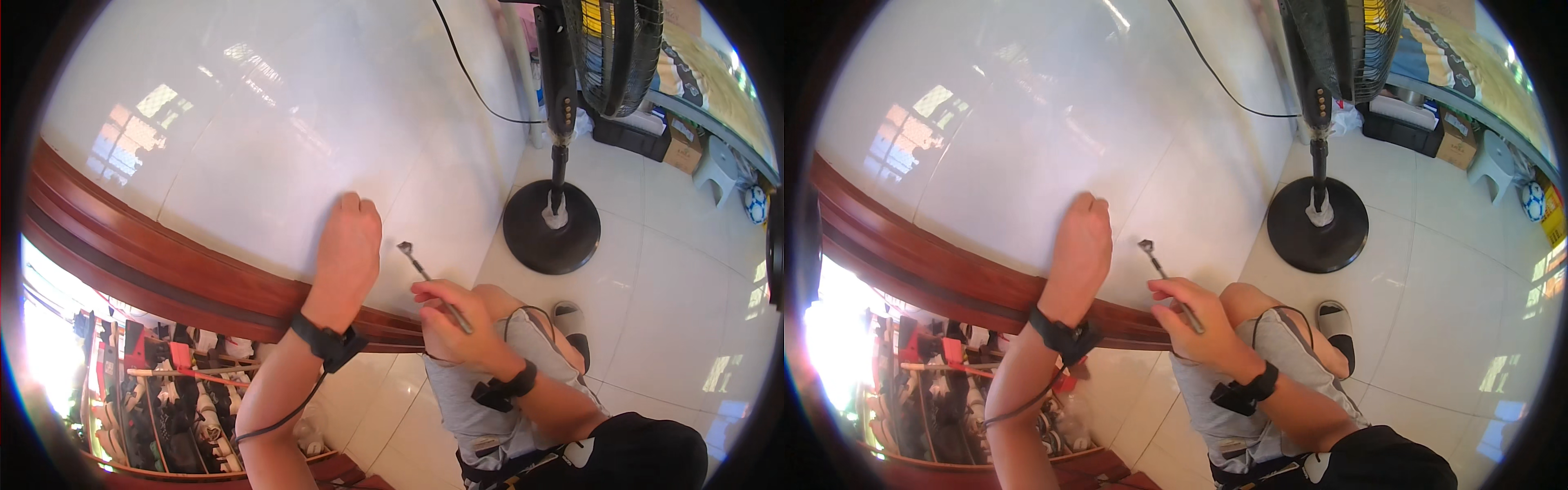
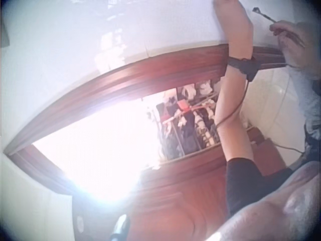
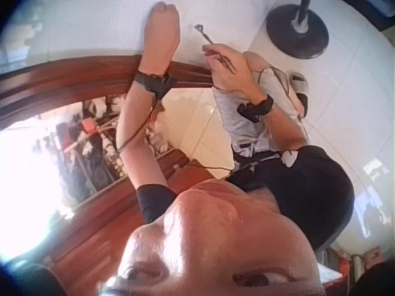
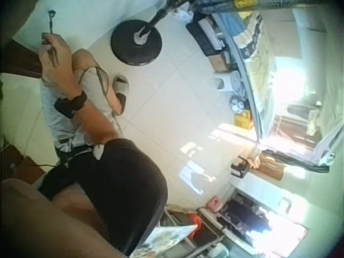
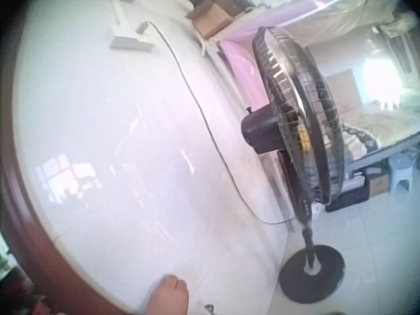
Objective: Using a socket wrench to tighten or adjust a small metal fixture on a tiled wall near a shoe rack.
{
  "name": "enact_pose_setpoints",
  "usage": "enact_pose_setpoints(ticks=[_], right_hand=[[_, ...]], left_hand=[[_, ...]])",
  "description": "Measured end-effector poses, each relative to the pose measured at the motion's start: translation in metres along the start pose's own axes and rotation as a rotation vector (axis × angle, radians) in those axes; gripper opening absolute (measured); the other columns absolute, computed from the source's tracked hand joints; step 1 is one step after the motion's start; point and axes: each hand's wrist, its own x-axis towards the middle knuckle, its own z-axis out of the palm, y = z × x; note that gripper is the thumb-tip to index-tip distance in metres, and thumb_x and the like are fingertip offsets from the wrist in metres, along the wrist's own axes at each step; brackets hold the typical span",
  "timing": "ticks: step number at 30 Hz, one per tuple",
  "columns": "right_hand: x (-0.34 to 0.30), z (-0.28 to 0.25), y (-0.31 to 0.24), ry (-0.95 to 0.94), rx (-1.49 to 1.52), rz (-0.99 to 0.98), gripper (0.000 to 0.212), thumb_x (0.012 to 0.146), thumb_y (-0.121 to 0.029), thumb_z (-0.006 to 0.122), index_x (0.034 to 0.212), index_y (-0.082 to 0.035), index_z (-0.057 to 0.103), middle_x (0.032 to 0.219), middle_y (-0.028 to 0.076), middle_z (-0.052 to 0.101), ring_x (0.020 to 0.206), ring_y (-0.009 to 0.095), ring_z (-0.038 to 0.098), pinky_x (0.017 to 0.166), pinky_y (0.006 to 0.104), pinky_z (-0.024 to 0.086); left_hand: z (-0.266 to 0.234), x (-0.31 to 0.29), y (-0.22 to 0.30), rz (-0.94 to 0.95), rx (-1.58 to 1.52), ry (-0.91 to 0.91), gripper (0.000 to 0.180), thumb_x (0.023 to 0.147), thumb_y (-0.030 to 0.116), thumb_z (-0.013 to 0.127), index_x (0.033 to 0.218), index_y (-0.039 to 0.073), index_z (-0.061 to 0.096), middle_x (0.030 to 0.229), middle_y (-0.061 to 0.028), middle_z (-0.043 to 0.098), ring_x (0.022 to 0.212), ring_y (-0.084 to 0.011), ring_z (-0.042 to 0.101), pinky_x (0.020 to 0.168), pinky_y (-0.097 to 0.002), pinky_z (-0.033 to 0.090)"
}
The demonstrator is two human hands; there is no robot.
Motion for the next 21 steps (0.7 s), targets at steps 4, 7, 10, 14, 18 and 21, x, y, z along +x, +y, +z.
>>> enact_pose_setpoints(ticks=[4, 7, 10, 14, 18, 21], right_hand=[[-0.003, -0.021, 0.004, 0.047, 0.041, -0.045, 0.039, 0.094, -0.005, 0.064, 0.133, 0.0, 0.06, 0.12, 0.012, 0.067, 0.107, 0.019, 0.065, 0.088, 0.0309, 0.054], [-0.001, -0.027, -0.004, 0.043, 0.089, -0.034, 0.041, 0.094, -0.004, 0.064, 0.134, 0.001, 0.059, 0.122, 0.012, 0.066, 0.111, 0.018, 0.063, 0.09, 0.0313, 0.053], [-0.001, -0.031, -0.006, 0.044, 0.158, -0.005, 0.042, 0.094, -0.004, 0.064, 0.135, 0.001, 0.059, 0.122, 0.012, 0.066, 0.11, 0.018, 0.063, 0.09, 0.031, 0.053], [-0.001, -0.029, 0.0, 0.005, 0.11, -0.059, 0.042, 0.094, -0.005, 0.065, 0.136, 0.0, 0.059, 0.123, 0.012, 0.066, 0.109, 0.018, 0.063, 0.09, 0.031, 0.053], [-0.004, -0.035, -0.005, -0.001, 0.124, -0.031, 0.041, 0.095, -0.006, 0.065, 0.135, 0.001, 0.059, 0.122, 0.012, 0.067, 0.106, 0.018, 0.065, 0.088, 0.0306, 0.054], [-0.008, -0.031, -0.009, -0.007, 0.131, -0.087, 0.039, 0.095, -0.007, 0.064, 0.133, 0.001, 0.06, 0.121, 0.012, 0.068, 0.103, 0.018, 0.067, 0.086, 0.0301, 0.055]], left_hand=[[-0.006, -0.014, -0.016, -0.019, 0.121, -0.001, 0.016, 0.08, -0.006, 0.065, 0.093, 0.001, 0.06, 0.097, -0.0152, 0.058, 0.109, -0.0308, 0.054, 0.092, -0.0346, 0.05], [-0.05, 0.003, -0.038, -0.064, -0.071, 0.387, 0.02, 0.088, -0.007, 0.056, 0.107, -0.005, 0.061, 0.098, -0.0171, 0.056, 0.089, -0.0335, 0.058, 0.079, -0.04, 0.05], [-0.101, 0.029, -0.056, -0.154, 0.148, 0.632, 0.023, 0.085, -0.005, 0.065, 0.107, -0.002, 0.068, 0.098, -0.0164, 0.066, 0.089, -0.0332, 0.067, 0.078, -0.0401, 0.054], [-0.122, 0.037, -0.056, -0.285, 0.146, 0.702, 0.019, 0.087, 0.001, 0.069, 0.105, -0.002, 0.071, 0.099, -0.0177, 0.07, 0.089, -0.0343, 0.069, 0.078, -0.0405, 0.055], [-0.037, 0.018, -0.038, 0.026, 0.003, 0.396, 0.013, 0.086, -0.003, 0.065, 0.099, -0.005, 0.066, 0.093, -0.0193, 0.065, 0.086, -0.0381, 0.065, 0.078, -0.0434, 0.055], [0.01, -0.016, -0.017, 0.018, -0.042, 0.149, 0.013, 0.087, -0.004, 0.061, 0.1, -0.005, 0.063, 0.095, -0.0196, 0.061, 0.091, -0.0386, 0.061, 0.081, -0.0437, 0.053]])
